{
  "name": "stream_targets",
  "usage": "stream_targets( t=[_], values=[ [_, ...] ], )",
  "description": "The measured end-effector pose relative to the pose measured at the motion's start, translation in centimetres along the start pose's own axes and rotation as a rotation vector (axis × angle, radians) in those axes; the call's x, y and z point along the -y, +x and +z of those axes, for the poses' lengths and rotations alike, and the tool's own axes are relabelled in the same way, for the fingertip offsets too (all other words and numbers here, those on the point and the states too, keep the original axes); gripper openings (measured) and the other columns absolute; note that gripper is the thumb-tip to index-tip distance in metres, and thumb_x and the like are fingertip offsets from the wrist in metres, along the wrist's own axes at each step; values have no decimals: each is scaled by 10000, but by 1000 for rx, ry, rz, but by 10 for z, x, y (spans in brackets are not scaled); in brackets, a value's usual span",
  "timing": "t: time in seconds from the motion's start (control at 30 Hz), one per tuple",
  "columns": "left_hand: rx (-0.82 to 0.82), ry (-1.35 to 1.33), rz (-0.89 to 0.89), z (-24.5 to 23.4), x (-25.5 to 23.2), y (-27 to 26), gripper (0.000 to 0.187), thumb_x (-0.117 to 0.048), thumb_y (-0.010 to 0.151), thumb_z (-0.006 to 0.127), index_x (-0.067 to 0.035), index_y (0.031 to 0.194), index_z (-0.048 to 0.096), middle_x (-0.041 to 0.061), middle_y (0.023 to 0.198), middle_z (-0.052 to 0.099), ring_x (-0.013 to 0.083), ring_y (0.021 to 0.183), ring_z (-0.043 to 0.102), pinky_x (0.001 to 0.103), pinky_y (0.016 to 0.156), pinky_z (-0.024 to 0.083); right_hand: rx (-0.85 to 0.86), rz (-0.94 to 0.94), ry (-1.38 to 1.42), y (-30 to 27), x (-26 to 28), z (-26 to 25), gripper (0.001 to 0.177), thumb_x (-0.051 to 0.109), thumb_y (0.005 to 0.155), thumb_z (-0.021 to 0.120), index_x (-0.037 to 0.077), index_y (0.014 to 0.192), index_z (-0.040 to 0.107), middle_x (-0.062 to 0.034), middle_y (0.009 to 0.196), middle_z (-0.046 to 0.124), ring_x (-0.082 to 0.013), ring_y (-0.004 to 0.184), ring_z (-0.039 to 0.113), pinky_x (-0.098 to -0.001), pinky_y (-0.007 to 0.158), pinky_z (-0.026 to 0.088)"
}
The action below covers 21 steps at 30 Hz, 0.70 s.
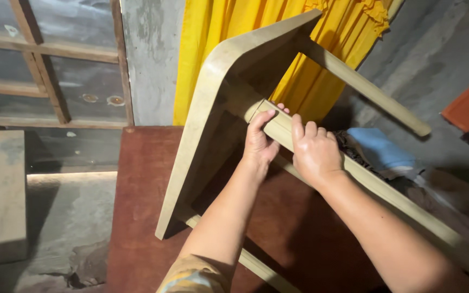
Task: The person inserts a cylindrical plastic leg into a socket on the underside of a plastic chair seat, then removes it and reinserts it to secure the connection. The person handles the chair and leg by hand without tools.
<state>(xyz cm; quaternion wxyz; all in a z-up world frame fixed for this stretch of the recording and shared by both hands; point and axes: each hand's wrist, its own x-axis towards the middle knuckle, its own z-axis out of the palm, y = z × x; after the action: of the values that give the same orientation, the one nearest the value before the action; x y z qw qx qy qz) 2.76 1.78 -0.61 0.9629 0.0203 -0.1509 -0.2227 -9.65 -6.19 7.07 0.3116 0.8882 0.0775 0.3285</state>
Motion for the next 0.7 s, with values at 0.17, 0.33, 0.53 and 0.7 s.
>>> stream_targets(
  t=[0.17, 0.33, 0.53, 0.7],
  values=[
    [-92, 55, 18, 21, -7, -8, 370, -186, 811, 781, -8, 1108, 652, 112, 995, 704, 255, 977, 666, 412, 909, 551, 109, 22, 129, 8, -1, -11, 845, 141, 610, 797, -17, 1374, 472, -188, 945, 651, -351, 784, 699, -433, 714, 579],
    [-355, 245, 17, 50, -19, -23, 417, -254, 763, 806, -74, 1103, 645, 90, 912, 680, 256, 860, 661, 417, 685, 519, 368, 105, 339, 26, -9, -22, 836, 154, 630, 814, 30, 1365, 437, -238, 1056, 670, -433, 908, 689, -499, 792, 566],
    [-379, 227, 104, 57, -17, -21, 433, -220, 751, 824, -65, 1108, 635, 86, 955, 688, 240, 901, 672, 431, 795, 574, 552, 132, 503, 45, -21, -34, 940, 193, 586, 844, 53, 1412, 418, -237, 956, 721, -433, 953, 693, -492, 863, 553],
    [-80, 40, 58, 22, -11, -14, 352, -188, 794, 811, -31, 1084, 687, 93, 1008, 704, 230, 962, 676, 399, 922, 546, 576, 128, 636, 52, -29, -30, 868, 192, 556, 823, 79, 1345, 478, -195, 869, 738, -402, 920, 714, -476, 848, 565]
  ],
)
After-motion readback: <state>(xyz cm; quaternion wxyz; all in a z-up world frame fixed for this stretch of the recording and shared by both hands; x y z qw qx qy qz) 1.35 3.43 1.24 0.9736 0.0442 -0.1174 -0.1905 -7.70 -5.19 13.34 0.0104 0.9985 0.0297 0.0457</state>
